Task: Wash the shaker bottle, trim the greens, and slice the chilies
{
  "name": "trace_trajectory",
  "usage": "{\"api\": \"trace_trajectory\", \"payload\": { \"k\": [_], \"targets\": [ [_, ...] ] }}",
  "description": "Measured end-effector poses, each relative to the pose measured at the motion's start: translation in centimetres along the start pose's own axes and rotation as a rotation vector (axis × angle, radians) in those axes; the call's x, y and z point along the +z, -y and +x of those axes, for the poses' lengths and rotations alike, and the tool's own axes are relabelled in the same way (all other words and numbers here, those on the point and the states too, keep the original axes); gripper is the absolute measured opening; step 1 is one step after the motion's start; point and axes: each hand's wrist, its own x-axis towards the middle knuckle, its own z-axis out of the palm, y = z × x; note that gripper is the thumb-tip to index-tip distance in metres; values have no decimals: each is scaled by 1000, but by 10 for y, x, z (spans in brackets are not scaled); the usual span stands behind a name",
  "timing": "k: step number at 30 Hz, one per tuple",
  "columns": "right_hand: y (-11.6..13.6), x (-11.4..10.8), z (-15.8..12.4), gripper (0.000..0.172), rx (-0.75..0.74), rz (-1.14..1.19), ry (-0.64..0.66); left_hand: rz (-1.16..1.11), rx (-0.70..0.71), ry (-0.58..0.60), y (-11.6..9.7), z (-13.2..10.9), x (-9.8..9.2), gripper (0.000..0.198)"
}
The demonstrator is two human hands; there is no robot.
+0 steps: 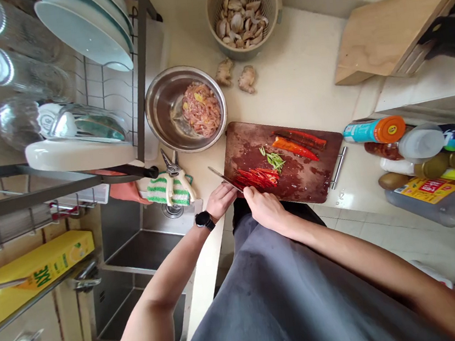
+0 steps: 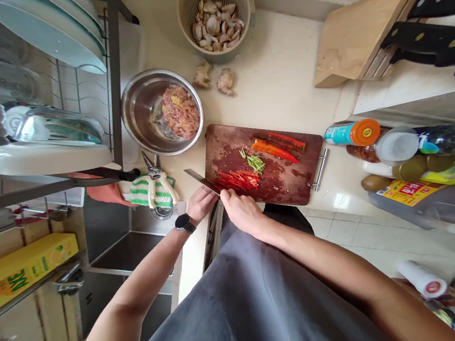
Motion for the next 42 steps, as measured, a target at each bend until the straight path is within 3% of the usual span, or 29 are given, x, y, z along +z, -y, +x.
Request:
{"api": "trace_trajectory", "payload": {
  "k": [3, 6, 11, 15, 20, 25, 32, 42],
  "targets": [
    [-14, 1, -5, 30, 8, 32, -62, 28, -39, -6, -6, 3, 4, 23],
    [-38, 4, -29, 32, 59, 12, -146, 51, -167, -40, -21, 11, 18, 23],
    [-84, 2, -72, 41, 218, -121, -289, 24, -447, -281, -68, 34, 56, 24],
    [-108, 0, -84, 45, 292, -206, -294, -27, -693, -446, -108, 50, 80, 41],
    [-119, 0, -87, 48, 258, -292, -260, -27, -787, -457, -135, 66, 94, 62],
    [-127, 0, -85, 48, 247, -309, -282, 19, -795, -435, -138, 68, 103, 84],
    [-114, 7, -85, 48, 191, -307, -208, 7, -729, -392, -125, 77, 114, 64],
    [-105, -9, -69, 46, 225, -227, -260, -14, -635, -374, -123, 67, 99, 74]
  ]
}}
